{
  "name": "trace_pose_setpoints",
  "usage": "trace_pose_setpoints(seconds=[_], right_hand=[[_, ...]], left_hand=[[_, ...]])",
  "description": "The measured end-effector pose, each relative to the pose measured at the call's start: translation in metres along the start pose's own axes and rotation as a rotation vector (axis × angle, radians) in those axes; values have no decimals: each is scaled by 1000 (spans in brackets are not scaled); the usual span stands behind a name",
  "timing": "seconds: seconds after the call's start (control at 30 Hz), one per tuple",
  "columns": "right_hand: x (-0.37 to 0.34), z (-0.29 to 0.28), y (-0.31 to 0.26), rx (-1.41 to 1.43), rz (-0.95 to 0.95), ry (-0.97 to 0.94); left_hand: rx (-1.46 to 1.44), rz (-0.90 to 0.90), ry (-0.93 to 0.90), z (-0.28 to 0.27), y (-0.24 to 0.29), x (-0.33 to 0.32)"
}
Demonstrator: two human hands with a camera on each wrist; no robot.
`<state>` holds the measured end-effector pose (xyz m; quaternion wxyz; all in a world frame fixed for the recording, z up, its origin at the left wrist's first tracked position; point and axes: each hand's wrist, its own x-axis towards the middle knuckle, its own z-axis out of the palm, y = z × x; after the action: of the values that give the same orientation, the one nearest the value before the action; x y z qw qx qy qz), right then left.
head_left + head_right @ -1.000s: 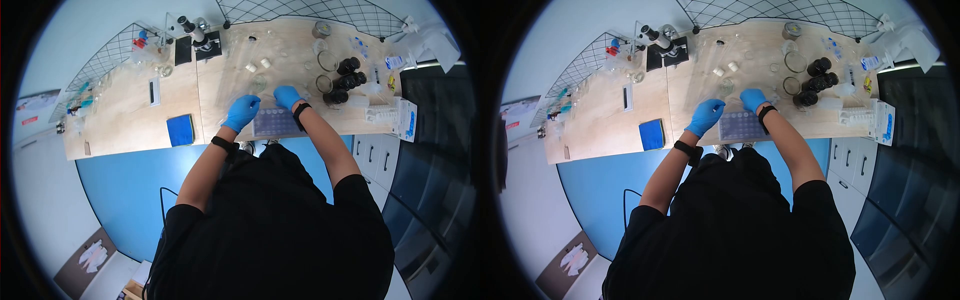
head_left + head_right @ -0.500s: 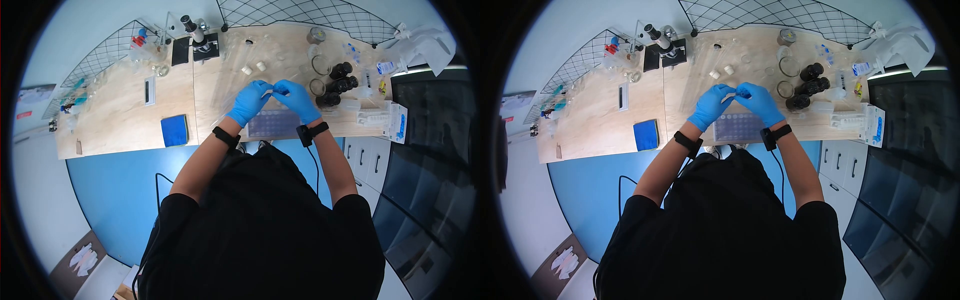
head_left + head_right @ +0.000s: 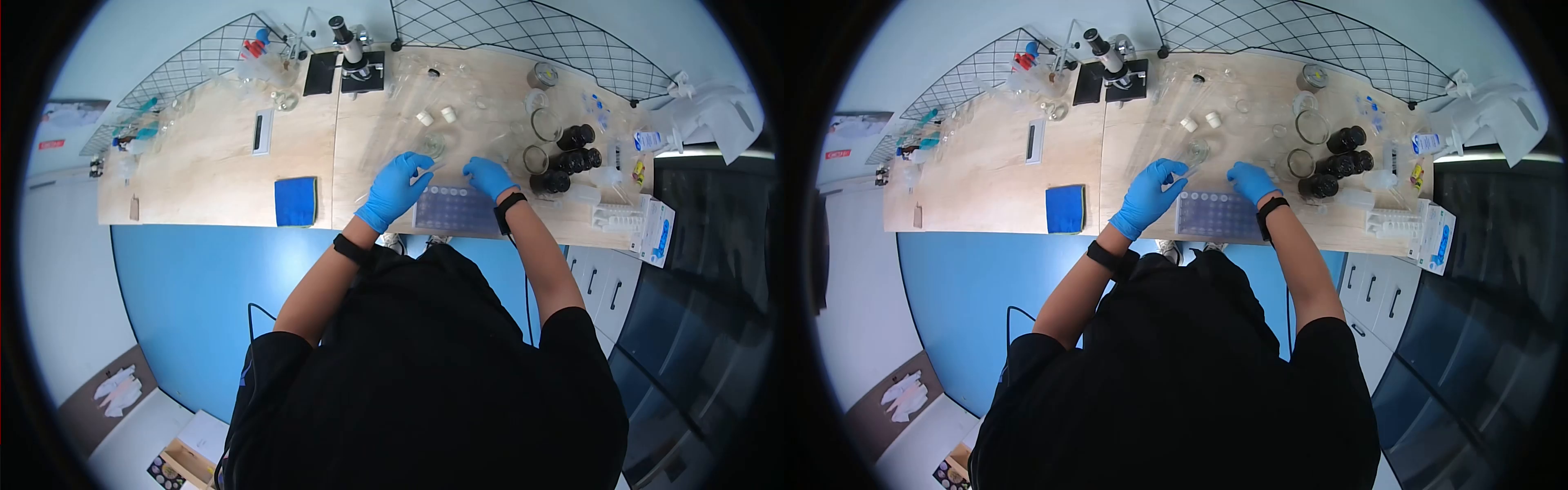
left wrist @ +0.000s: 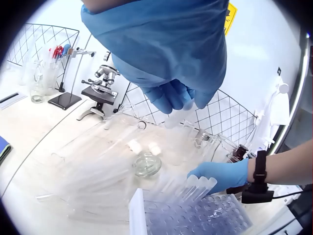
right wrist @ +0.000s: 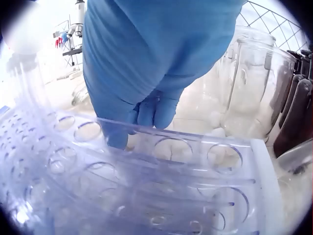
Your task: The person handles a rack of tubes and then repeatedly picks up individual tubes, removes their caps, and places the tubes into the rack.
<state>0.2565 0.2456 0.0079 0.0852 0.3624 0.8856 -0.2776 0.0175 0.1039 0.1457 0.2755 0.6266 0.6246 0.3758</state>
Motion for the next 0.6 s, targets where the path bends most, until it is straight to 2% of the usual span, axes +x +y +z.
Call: trace_pose_setpoints(seconds=[0.03, 0.1, 0.23, 0.3, 0.33, 0.4, 0.47, 0.53, 0.6], right_hand=[[2, 1, 1, -1, -7, -5], [6, -2, 1, -192, -72, -48], [-4, -11, -5, -106, -78, 29], [-12, -19, -11, 456, -44, 288], [-21, -30, -20, 451, -43, 293], [-43, -71, -58, 969, 206, 336], [-66, -100, -90, 1044, 146, 409], [-86, -115, -112, 1116, 100, 496], [-98, -122, -127, 1149, 62, 534]], left_hand=[[-13, -5, -4, -2, 1, -2], [-26, -29, 3, -2, 1, -4], [-45, -58, 7, -3, 2, -8], [-61, -60, -2, -6, 4, -8], [-76, -63, -16, -7, 5, -7], [-85, -23, -25, -7, 6, -7], [-91, 25, -43, -10, 11, -6], [-242, -41, -106, -13, 28, -5], [-193, 34, -138, -15, 38, -4]])
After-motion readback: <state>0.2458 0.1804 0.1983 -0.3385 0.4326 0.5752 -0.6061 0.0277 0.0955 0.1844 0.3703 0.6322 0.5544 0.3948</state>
